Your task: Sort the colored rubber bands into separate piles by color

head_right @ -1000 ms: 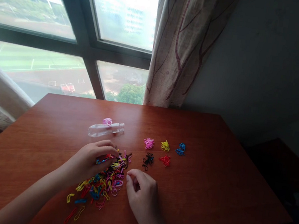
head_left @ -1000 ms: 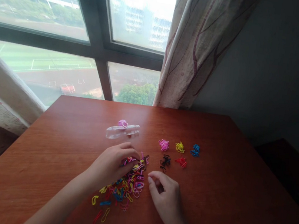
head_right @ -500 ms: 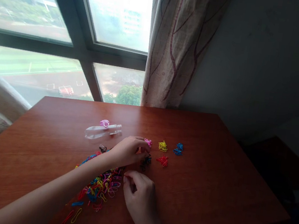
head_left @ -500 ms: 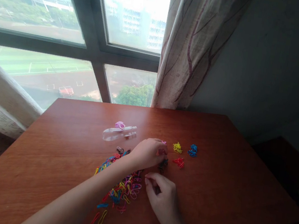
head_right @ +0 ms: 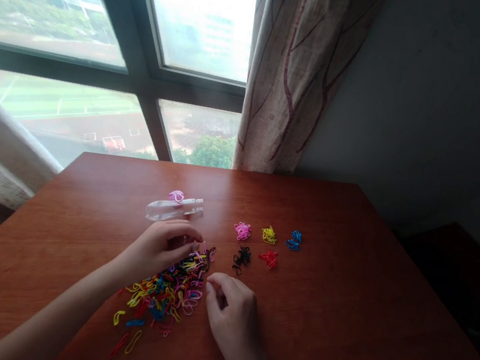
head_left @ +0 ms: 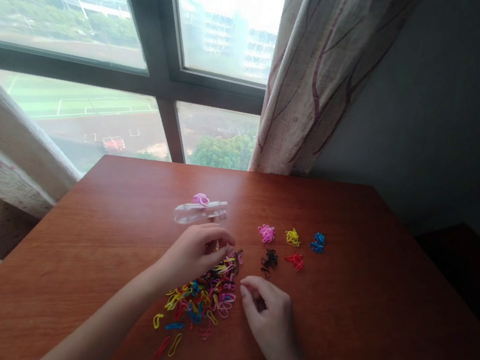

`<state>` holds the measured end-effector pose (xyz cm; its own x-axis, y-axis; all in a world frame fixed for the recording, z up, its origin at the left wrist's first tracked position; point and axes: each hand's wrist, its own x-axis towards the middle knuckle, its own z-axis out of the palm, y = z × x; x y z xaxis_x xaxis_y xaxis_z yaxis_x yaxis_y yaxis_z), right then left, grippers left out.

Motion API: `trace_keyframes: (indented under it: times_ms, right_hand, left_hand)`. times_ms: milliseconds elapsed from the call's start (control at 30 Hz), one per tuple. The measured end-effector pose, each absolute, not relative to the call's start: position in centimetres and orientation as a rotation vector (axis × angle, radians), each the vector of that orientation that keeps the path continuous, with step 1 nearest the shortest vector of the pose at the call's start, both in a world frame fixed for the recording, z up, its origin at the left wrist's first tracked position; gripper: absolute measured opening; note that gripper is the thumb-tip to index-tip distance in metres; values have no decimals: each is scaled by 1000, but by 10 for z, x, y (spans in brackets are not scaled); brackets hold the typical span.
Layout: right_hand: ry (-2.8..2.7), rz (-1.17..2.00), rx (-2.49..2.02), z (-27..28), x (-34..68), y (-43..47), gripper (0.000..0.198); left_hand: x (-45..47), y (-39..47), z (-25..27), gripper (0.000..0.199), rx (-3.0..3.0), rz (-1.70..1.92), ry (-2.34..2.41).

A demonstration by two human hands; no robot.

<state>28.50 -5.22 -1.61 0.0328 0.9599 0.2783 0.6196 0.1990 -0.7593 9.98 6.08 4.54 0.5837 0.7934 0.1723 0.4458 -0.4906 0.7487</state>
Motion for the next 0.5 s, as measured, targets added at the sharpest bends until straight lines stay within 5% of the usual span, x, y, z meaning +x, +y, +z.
trace_keyframes:
  times_ms: [500]
  right_hand:
    - [-1869,542,-1523,-15,282,-54,15]
  left_hand:
    - [49,56,19,20,1901,789,1228]
